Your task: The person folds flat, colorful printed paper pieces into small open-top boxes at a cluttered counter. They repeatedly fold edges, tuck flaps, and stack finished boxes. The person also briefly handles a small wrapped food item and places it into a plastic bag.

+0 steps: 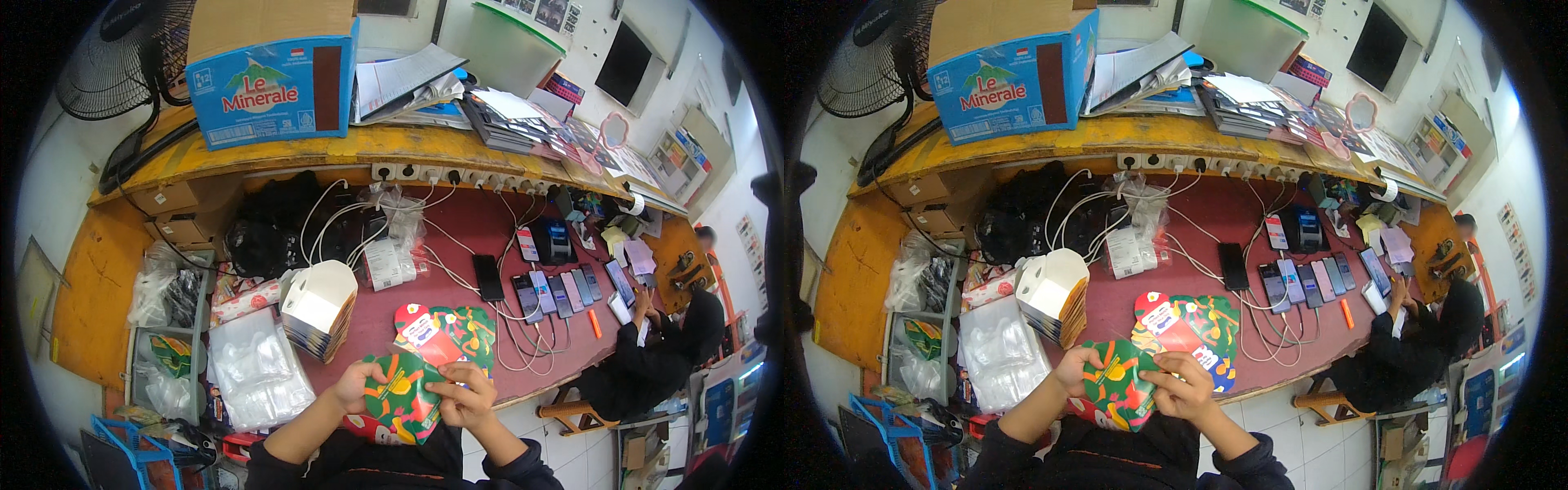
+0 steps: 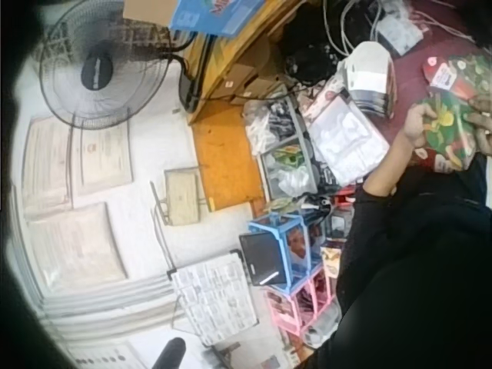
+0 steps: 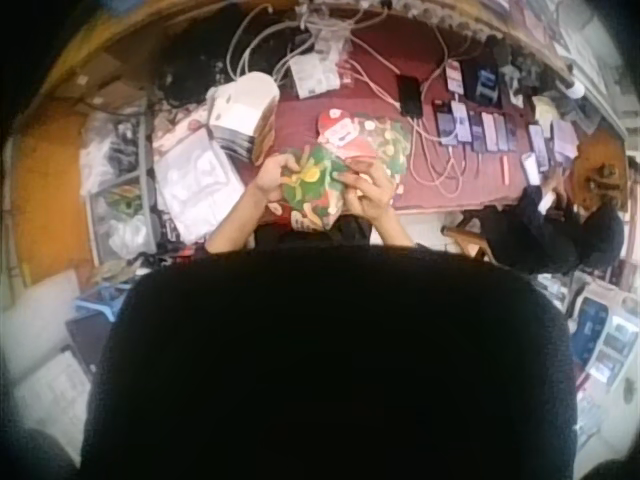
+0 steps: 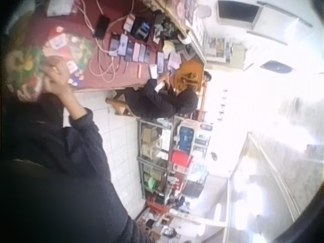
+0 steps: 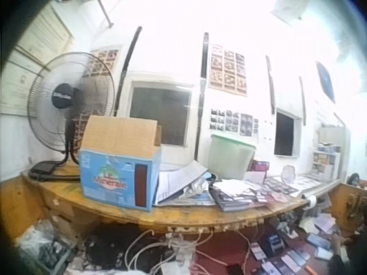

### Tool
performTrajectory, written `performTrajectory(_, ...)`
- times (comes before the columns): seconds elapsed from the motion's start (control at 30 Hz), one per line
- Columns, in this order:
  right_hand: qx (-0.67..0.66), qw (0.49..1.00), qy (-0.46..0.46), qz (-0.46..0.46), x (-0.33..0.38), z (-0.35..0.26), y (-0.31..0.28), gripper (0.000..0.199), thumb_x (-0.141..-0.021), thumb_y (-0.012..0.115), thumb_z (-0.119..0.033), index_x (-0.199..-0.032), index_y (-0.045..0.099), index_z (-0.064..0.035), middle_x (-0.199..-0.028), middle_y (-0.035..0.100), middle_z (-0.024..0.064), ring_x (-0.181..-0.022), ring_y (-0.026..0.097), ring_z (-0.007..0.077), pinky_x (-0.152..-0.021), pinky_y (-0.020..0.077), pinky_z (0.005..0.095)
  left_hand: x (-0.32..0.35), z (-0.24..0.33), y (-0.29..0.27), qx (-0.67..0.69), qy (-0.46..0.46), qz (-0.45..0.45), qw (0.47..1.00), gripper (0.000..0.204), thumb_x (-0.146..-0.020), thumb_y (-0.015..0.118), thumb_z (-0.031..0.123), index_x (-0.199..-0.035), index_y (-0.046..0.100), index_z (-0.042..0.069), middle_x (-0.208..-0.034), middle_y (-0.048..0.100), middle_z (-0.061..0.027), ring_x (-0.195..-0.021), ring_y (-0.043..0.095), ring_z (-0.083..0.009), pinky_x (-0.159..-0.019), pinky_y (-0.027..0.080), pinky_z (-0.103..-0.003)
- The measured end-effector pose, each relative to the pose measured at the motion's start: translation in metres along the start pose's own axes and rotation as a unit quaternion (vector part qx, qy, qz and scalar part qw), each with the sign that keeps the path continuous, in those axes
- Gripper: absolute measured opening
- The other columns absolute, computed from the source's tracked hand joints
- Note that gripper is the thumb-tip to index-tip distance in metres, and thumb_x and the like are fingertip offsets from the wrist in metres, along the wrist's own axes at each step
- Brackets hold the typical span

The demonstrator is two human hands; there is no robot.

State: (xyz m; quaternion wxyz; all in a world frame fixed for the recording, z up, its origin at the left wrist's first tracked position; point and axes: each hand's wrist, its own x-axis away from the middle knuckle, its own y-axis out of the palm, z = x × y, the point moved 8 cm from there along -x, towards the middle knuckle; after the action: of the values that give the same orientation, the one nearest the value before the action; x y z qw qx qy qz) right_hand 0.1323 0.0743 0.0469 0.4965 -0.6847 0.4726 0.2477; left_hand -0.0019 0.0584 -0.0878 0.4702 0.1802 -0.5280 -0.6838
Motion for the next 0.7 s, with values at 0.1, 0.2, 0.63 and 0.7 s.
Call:
performTrajectory(0.1,-0.104,0.988,0.116,-0.007,0.000,0.025,-0.008,0.030,-0.056,0.055,0.005,-0.076,0.073,-0.0091,-0.078,0.059,0.0104,-0.073,0.062,0.0228,-0.063,0.0505,0.0298,-0.004,-0.001,0.000,-0.069,0.008,0.014,0.997,0.052,-0.074,0.040,0.008,-0.124,0.045,-0.008,-0.118,0.057,-0.0214,-0.104,0.060,-0.0306,-0.094,0.047,-0.043)
performTrajectory(0.2,-0.091,0.991,0.095,-0.016,-0.002,0.025,-0.009,0.030,-0.057,0.054,0.005,-0.075,0.073,-0.0080,-0.080,0.059,0.0116,-0.074,0.062,0.0233,-0.064,0.0507,0.0304,-0.007,0.001,0.010,-0.088,0.013,0.011,0.996,0.055,-0.072,0.043,0.009,-0.125,0.044,-0.009,-0.121,0.056,-0.0221,-0.109,0.058,-0.0313,-0.097,0.045,-0.044)
performTrajectory(0.63,-0.080,0.964,0.254,-0.014,0.022,0.060,-0.001,0.036,-0.090,0.050,-0.030,-0.111,0.064,-0.0043,-0.114,0.058,0.0183,-0.108,0.054,0.0335,-0.095,0.0400,0.0405,-0.010,-0.018,0.061,-0.412,0.096,-0.205,0.882,0.074,-0.086,0.061,0.029,-0.143,0.020,0.008,-0.143,0.031,-0.0132,-0.135,0.026,-0.0261,-0.112,0.020,-0.040)
performTrajectory(0.7,-0.108,0.948,0.298,-0.033,0.037,0.062,0.014,0.030,-0.086,0.059,-0.025,-0.108,0.066,-0.0066,-0.116,0.057,0.0166,-0.110,0.053,0.0318,-0.093,0.0418,0.0401,-0.006,-0.009,0.070,-0.099,0.080,-0.284,0.950,0.073,-0.087,0.060,0.028,-0.143,0.018,0.008,-0.141,0.032,-0.0120,-0.132,0.030,-0.0235,-0.111,0.022,-0.039)
